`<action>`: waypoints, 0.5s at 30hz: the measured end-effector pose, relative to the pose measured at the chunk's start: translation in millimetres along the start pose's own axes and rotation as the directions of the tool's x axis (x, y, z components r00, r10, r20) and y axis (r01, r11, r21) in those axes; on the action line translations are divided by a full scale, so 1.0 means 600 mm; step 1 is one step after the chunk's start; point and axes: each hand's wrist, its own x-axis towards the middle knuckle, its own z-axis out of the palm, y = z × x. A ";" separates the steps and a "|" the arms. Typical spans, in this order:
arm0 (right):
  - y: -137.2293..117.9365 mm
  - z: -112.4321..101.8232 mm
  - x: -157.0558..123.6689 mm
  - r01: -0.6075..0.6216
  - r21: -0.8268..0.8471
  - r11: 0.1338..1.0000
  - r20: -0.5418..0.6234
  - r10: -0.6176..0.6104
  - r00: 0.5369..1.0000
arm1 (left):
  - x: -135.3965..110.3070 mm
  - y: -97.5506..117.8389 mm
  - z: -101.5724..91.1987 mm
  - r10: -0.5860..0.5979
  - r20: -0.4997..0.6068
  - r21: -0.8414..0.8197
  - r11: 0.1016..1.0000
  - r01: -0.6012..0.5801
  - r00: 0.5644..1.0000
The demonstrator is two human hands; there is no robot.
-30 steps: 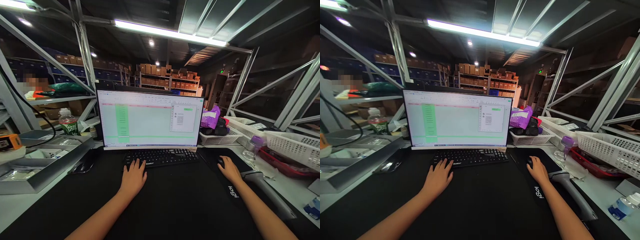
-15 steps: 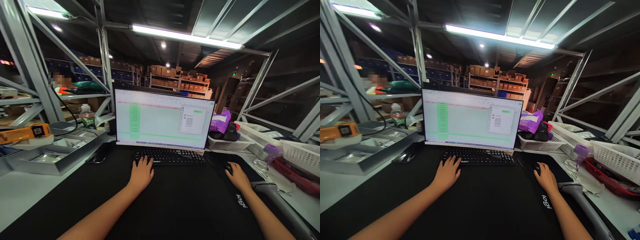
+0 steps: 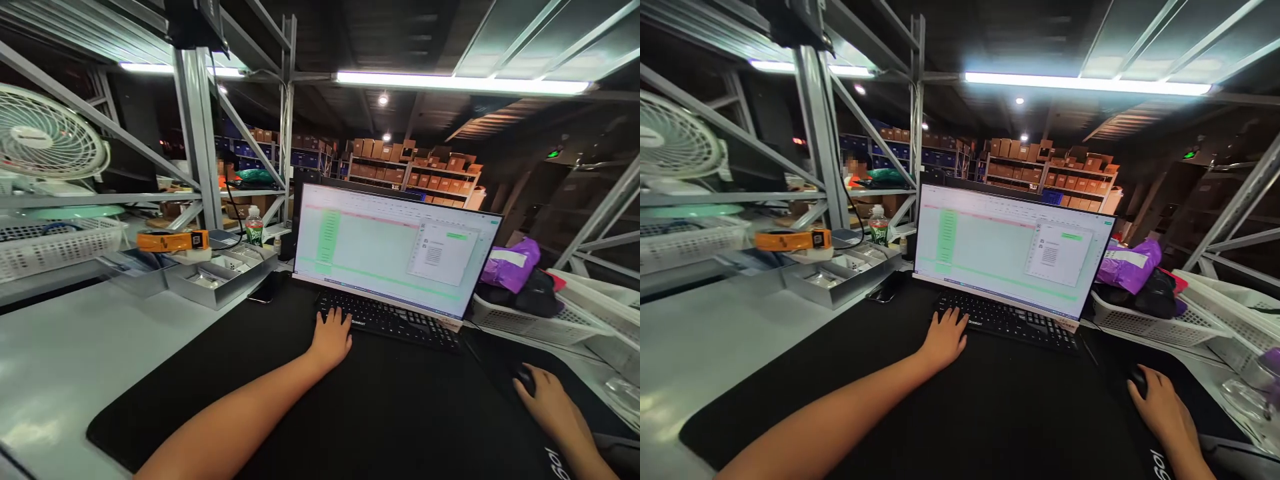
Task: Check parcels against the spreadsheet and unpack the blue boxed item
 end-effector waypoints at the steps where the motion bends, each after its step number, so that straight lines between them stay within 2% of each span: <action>1: -0.001 -0.001 0.000 0.001 0.001 1.000 -0.004 -0.001 1.000 | 0.000 0.000 0.000 -0.001 0.004 -0.001 1.000 0.001 1.000; 9: -0.025 -0.026 -0.011 0.014 -0.025 1.000 0.004 -0.014 1.000 | -0.001 0.000 -0.001 0.015 0.013 -0.020 1.000 -0.015 1.000; 15: -0.033 -0.037 -0.016 0.015 0.063 0.998 0.021 -0.016 1.000 | -0.001 -0.001 0.000 0.019 0.008 -0.034 0.999 -0.019 1.000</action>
